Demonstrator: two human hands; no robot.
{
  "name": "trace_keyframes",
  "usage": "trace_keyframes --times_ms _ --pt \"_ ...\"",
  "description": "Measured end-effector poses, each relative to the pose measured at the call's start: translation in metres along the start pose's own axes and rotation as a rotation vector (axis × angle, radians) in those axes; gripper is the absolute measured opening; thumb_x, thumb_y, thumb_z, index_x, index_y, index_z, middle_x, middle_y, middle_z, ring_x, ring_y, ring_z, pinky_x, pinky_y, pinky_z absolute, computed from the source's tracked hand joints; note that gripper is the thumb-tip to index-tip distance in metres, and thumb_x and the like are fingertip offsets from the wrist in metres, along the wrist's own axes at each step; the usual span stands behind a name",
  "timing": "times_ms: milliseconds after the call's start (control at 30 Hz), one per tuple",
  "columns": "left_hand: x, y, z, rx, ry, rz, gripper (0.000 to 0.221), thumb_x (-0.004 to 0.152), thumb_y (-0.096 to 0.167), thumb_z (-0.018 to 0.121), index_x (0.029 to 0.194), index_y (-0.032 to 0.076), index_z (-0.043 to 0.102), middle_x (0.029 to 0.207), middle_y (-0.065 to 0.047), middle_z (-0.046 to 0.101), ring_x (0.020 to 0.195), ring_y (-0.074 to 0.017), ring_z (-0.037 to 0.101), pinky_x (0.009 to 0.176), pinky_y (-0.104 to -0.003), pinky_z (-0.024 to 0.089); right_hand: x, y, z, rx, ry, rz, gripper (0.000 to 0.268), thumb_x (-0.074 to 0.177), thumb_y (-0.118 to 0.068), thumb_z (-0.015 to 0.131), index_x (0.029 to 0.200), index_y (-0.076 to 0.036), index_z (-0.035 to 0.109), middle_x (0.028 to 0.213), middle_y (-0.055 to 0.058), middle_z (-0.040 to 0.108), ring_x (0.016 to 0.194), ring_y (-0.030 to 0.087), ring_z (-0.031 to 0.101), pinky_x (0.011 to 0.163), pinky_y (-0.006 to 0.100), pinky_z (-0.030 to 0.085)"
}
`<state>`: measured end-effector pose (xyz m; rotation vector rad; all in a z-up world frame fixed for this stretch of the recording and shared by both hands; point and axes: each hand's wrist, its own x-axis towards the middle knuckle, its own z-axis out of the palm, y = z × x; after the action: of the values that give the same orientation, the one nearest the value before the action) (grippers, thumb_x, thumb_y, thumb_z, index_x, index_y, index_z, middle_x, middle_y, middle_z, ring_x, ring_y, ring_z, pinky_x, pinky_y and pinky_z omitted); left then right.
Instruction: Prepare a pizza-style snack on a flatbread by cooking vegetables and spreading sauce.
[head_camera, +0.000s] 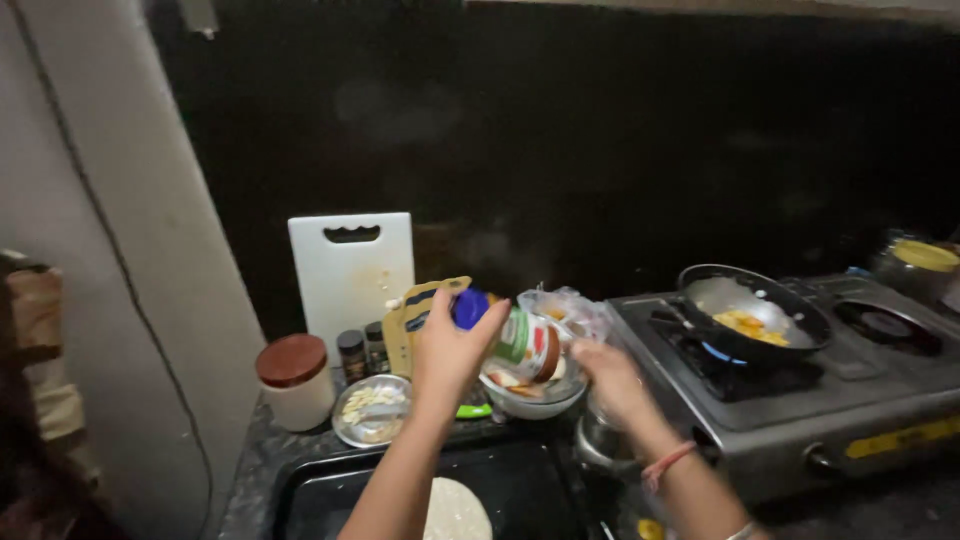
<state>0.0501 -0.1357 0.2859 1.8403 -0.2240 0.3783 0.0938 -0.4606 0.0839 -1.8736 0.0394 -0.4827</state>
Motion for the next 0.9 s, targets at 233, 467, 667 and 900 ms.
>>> trace_keyframes --times_ms 233,467,667,900 --pt "0.015 0.083 0.084 -0.028 -0.087 0.034 0.063 0.073 0.058 0.073 0.115 0.010 0.065 0.098 -0.020 0.076 0.095 -0.0350 0.076 0.084 -0.043 0.057 0.008 -0.165 -0.201 -0.801 0.201 0.053 0.033 0.088 -0.021 0.067 0.118 -0.021 0.080 0.106 0.012 0.079 0.093 0.028 0.074 0.083 0.038 0.056" --pt "0.009 0.112 0.174 0.005 -0.079 0.052 0.061 0.074 0.055 0.074 0.112 0.008 0.064 0.098 -0.022 0.075 0.096 -0.0390 0.073 0.085 -0.046 0.055 0.038 -0.105 -0.305 -1.544 0.219 0.173 0.024 0.088 -0.019 0.061 0.100 -0.015 0.081 0.104 0.014 0.077 0.097 0.032 0.076 0.087 0.046 0.059" --pt "0.000 0.124 0.208 0.018 -0.025 0.034 0.063 0.074 0.056 0.075 0.113 0.008 0.064 0.099 -0.023 0.075 0.096 -0.0394 0.073 0.084 -0.046 0.056 0.039 -0.087 -0.307 -1.595 -0.026 0.051 0.022 0.089 -0.020 0.060 0.094 -0.020 0.082 0.098 0.010 0.077 0.096 0.027 0.075 0.088 0.045 0.055" --pt "-0.013 0.134 0.216 0.094 0.070 0.028 0.064 0.075 0.057 0.076 0.115 0.008 0.065 0.098 -0.023 0.075 0.094 -0.0391 0.074 0.083 -0.046 0.056 0.043 -0.089 -0.314 -1.047 -0.277 -0.056 0.026 0.075 -0.014 0.070 0.093 -0.026 0.085 0.092 0.004 0.078 0.089 0.023 0.075 0.082 0.039 0.057"
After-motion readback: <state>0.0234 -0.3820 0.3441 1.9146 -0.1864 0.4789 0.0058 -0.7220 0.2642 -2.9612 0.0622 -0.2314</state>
